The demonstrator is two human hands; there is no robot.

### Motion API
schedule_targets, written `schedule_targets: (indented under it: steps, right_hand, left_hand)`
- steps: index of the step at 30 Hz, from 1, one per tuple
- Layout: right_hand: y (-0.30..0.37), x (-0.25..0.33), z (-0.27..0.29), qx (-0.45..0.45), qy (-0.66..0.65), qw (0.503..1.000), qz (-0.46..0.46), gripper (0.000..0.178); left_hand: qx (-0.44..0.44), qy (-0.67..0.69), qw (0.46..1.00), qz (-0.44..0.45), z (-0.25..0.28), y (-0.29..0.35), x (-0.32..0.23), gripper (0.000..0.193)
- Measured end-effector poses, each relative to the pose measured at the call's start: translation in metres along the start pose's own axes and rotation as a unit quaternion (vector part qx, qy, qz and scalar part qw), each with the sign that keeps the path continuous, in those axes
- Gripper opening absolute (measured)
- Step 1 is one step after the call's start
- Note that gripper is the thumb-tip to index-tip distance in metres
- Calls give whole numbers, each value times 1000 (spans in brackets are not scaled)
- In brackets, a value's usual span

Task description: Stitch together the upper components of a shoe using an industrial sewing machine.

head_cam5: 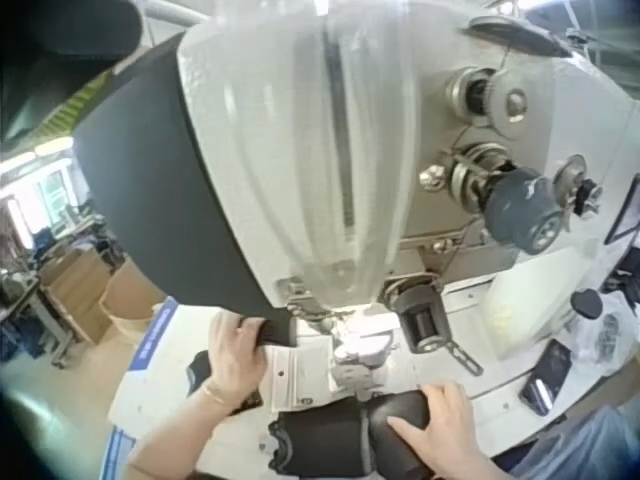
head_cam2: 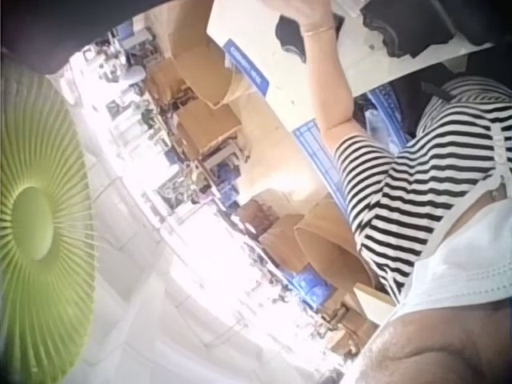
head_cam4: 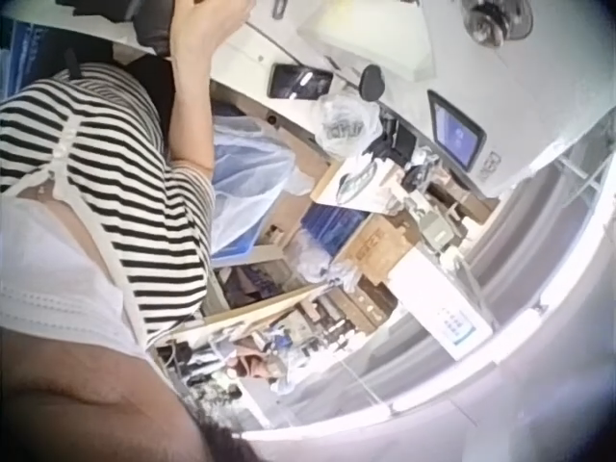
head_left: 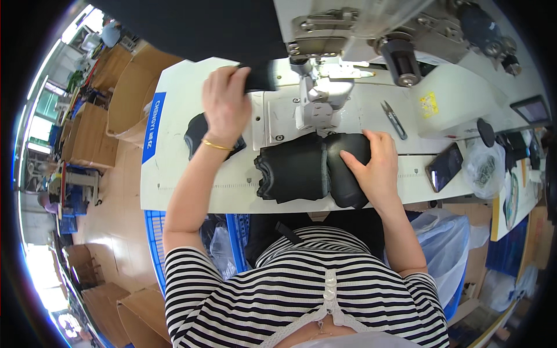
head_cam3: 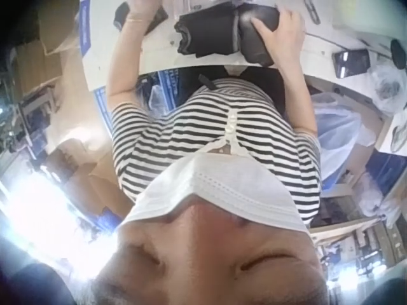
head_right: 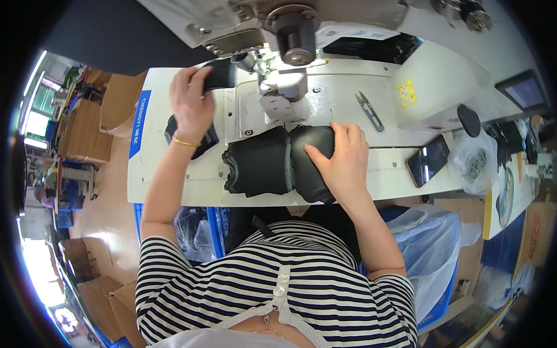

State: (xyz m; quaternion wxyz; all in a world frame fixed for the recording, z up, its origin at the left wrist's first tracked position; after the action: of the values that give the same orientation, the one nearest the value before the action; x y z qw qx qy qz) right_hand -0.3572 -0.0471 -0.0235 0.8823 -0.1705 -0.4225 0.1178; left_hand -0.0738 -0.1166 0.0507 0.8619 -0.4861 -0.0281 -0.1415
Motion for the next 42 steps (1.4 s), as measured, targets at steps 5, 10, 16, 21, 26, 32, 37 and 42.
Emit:
schedule_targets:
  steps: [5,10,16,21,26,32,37,42]
  right_hand:
    - [0,12,3,-30,27,997,60,56]
    - [7,14,3,-74,35,990,118,54]
    - [13,5,6,-108,-25,990,83,32]
    - [14,2,8,-119,-50,988,89,14]
    - [5,4,16,-107,-60,988,91,8]
    - [-4,7,24,-85,-131,984,86,10]
    - [-7,34,49,-116,-121,976,140,11]
    - [-11,49,53,-140,-170,961,166,12]
  left_hand:
    - [172,-98,979,-52,23,81,81,50]
    - [226,105,967,-52,58,83,28,59]
    - [243,224,943,47,47,65,-89,45]
    - [193,229,953,44,39,72,-96,32]
    - [134,258,957,19,38,76,-97,26]
    - [155,286,945,-17,40,61,-96,20]
    - [236,527,805,138,54,25,-62,19]
    - [426,510,724,184,33,23,-69,22]
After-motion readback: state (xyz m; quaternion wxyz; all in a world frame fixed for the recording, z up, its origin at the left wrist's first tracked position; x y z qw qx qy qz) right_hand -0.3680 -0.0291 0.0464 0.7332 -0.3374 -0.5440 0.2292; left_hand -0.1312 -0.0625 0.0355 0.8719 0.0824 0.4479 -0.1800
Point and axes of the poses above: each hand's wrist, its own y-axis away from the middle knuckle, its own z-axis out of the back of the hand, x = y × z, the point moved 5 cm from there along -y, towards the middle knuckle, and after that the axes turned 15 degrees about -y, right-handed, at the moved point
